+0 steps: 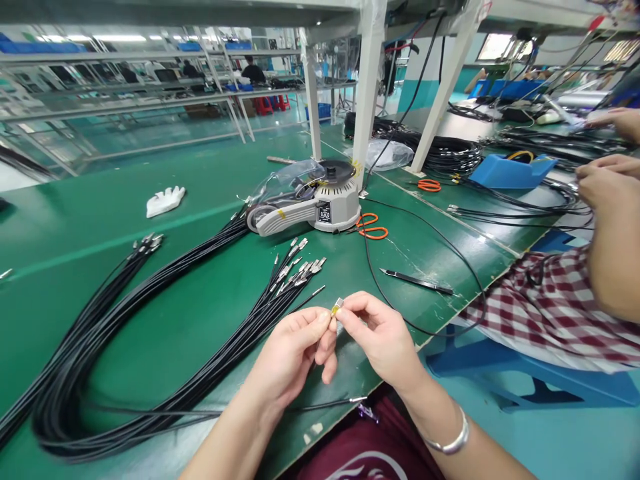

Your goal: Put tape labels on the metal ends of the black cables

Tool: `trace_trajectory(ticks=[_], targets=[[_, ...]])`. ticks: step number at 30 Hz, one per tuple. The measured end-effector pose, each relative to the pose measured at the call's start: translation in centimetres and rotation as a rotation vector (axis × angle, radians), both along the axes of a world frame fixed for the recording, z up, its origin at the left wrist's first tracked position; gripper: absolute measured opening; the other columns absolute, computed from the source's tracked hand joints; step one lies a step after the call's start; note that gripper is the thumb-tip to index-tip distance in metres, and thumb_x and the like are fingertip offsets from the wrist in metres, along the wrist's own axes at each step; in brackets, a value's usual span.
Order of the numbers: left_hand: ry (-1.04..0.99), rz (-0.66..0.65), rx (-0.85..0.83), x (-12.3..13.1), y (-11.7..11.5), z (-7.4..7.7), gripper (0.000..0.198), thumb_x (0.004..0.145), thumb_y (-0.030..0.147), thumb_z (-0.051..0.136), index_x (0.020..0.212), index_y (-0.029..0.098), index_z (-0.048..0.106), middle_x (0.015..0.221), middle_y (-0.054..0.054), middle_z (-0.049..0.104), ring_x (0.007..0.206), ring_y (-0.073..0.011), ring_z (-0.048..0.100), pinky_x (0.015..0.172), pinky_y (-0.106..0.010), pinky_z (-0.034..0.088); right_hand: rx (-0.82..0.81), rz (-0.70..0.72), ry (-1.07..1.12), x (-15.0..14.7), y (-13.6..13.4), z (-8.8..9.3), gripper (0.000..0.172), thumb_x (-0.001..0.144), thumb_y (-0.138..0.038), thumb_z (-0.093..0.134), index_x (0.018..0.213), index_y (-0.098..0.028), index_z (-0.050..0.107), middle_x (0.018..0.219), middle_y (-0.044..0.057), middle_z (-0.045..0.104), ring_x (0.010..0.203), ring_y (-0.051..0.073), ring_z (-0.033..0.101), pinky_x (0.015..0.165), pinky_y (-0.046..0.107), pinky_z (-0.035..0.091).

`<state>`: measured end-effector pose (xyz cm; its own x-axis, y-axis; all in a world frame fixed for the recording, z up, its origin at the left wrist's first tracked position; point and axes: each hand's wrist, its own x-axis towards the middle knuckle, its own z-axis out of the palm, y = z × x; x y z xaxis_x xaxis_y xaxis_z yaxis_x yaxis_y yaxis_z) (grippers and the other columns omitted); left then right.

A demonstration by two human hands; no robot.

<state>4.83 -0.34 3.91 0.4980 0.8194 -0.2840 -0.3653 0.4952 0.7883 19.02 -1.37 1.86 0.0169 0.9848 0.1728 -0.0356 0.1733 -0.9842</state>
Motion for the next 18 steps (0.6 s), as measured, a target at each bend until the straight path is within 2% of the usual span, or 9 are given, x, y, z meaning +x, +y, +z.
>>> trace_trajectory(ticks=[4,7,10,13,15,18], targets=[[-0.046,-0.135,-0.066,-0.4,0.0,0.4,0.027,0.079,0.030,0.061,0.059,0.013,0.055,0.046,0.004,0.041,0.031,-0.0041,0.037,0.030,-0.016,0.032,0.125,0.110,0.019,0.9,0.5,-0.3,0.006,0.081,-0.027,0.064,0.083,-0.022,0.065,0.082,0.002,0.062,0.080,0.016,0.059,0.078,0.030,0.047],[-0.095,-0.270,-0.128,-0.5,-0.2,0.1,0.031,0.078,0.033,0.061,0.057,0.012,0.053,0.044,0.004,0.039,0.028,-0.0045,0.037,0.028,-0.016,0.031,0.210,0.239,0.045,1.5,0.9,-0.4,0.014,0.080,-0.028,0.066,0.093,-0.023,0.067,0.083,0.002,0.061,0.080,0.016,0.058,0.076,0.031,0.047],[-0.161,-0.356,-0.160,-0.7,-0.2,-0.6,0.029,0.071,0.033,0.067,0.059,0.011,0.052,0.046,0.004,0.041,0.029,-0.0034,0.032,0.026,-0.016,0.031,0.343,0.338,0.062,1.6,1.3,-0.5,0.008,0.080,-0.029,0.066,0.083,-0.022,0.069,0.079,0.003,0.061,0.077,0.016,0.058,0.073,0.031,0.047],[-0.173,-0.397,-0.124,-0.9,0.0,-0.9,0.028,0.072,0.035,0.066,0.065,0.011,0.052,0.048,0.005,0.042,0.029,-0.0029,0.030,0.026,-0.016,0.030,0.414,0.352,0.070,1.9,1.6,-0.8,0.009,0.081,-0.030,0.066,0.081,-0.021,0.068,0.076,0.003,0.062,0.074,0.016,0.057,0.072,0.032,0.048],[-0.039,-0.343,-0.018,-0.8,-0.1,-0.5,0.027,0.078,0.037,0.061,0.069,0.013,0.053,0.048,0.005,0.044,0.030,-0.0046,0.035,0.029,-0.017,0.031,0.376,0.338,0.040,2.6,1.8,-0.9,0.014,0.082,-0.034,0.065,0.085,-0.021,0.069,0.081,0.005,0.063,0.078,0.017,0.059,0.075,0.032,0.048],[0.427,-0.142,0.263,-0.2,-0.5,0.1,0.025,0.083,0.037,0.055,0.071,0.015,0.053,0.053,0.004,0.048,0.038,-0.0065,0.044,0.039,-0.018,0.036,0.171,0.343,0.011,4.2,1.8,-0.7,0.028,0.082,-0.043,0.062,0.097,-0.021,0.068,0.092,0.006,0.065,0.084,0.017,0.061,0.077,0.031,0.049]])
